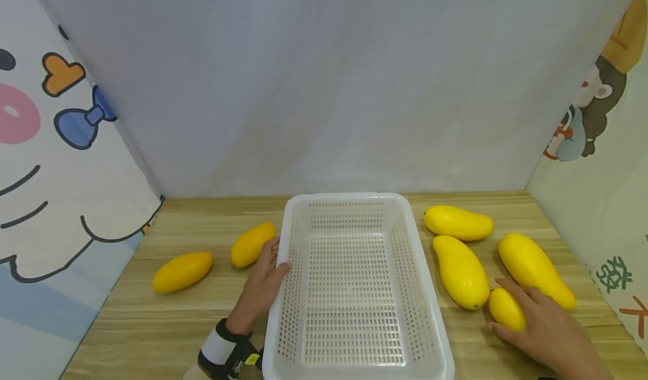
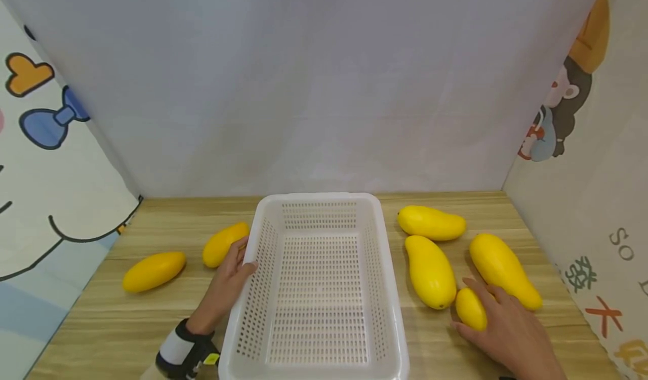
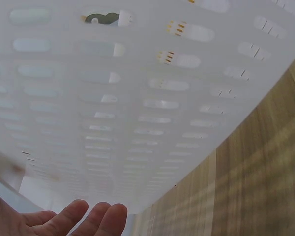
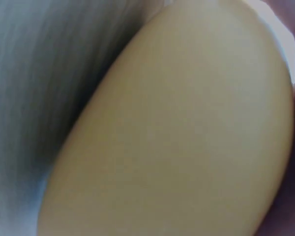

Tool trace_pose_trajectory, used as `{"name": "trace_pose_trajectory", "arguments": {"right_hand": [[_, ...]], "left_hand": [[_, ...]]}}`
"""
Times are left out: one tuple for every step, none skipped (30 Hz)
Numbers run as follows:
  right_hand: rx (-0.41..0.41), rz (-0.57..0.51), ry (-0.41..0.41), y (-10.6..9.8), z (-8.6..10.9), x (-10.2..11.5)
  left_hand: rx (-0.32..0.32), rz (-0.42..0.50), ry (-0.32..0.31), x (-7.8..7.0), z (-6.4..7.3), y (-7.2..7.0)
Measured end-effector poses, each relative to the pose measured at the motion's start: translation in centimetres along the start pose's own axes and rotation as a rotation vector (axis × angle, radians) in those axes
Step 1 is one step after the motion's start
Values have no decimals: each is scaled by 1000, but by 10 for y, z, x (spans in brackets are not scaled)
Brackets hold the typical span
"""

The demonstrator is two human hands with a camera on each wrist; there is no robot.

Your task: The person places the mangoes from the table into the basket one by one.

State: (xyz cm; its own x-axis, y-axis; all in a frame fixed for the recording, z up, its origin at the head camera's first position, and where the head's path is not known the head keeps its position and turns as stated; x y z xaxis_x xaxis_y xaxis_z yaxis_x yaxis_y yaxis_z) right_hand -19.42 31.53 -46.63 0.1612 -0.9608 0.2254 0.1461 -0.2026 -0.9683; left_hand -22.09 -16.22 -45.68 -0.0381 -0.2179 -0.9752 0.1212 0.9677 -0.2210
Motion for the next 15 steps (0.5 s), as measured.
{"name": "trace_pose_trajectory", "arguments": {"right_hand": [[0, -4, -1, 0, 0, 0], [1, -5, -3, 0, 0, 0], [0, -5, -6, 0, -1, 0], [-3, -4, -11, 0, -1, 1], [-6, -4, -17, 0, -1, 1], [-8, -4, -19, 0, -1, 1], [-10, -3, -22, 0, -1, 1], [-11, -2, -23, 0, -1, 1], [-12, -2, -24, 0, -1, 1], [-13, -1, -26, 0, -1, 1], [-12, -2, -26, 0, -1, 1], [-11, -1, -25, 0, -1, 0], [-9, -1, -26, 0, -1, 0], [-8, 0, -27, 0, -1, -1], [-6, 0, -28, 1, -1, -1]], "left_hand": [[2, 1, 0, 0, 0, 0], [1, 3, 1, 0, -1, 0], [1, 6, 1, 0, -1, 0], [2, 9, 0, 0, -1, 0], [2, 12, 0, 0, 0, 0], [3, 15, -1, 0, 0, 0], [3, 14, -2, 0, 0, 0], [2, 15, -1, 0, 0, 0], [3, 14, -2, 0, 0, 0], [3, 13, -2, -1, 0, 0], [3, 11, -2, -1, 0, 0], [3, 8, -2, -1, 0, 0], [4, 6, 0, -2, 0, 0], [5, 6, 0, -2, 0, 0], [5, 7, 0, -2, 0, 0]]}}
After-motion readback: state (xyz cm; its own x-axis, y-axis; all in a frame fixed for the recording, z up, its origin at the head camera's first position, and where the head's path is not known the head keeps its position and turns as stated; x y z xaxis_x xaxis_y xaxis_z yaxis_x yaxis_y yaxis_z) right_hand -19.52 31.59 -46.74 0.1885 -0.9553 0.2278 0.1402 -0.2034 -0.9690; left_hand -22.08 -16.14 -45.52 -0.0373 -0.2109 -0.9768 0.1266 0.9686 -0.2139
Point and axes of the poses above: each hand's wrist, its own z-axis away from the middle knuckle, its own y-axis out of the palm, x = y × z, the point moved 9 cm from there along -z, towards the middle knuckle, and after that the axes turned 4 degrees about x, right-handed, at the moved point
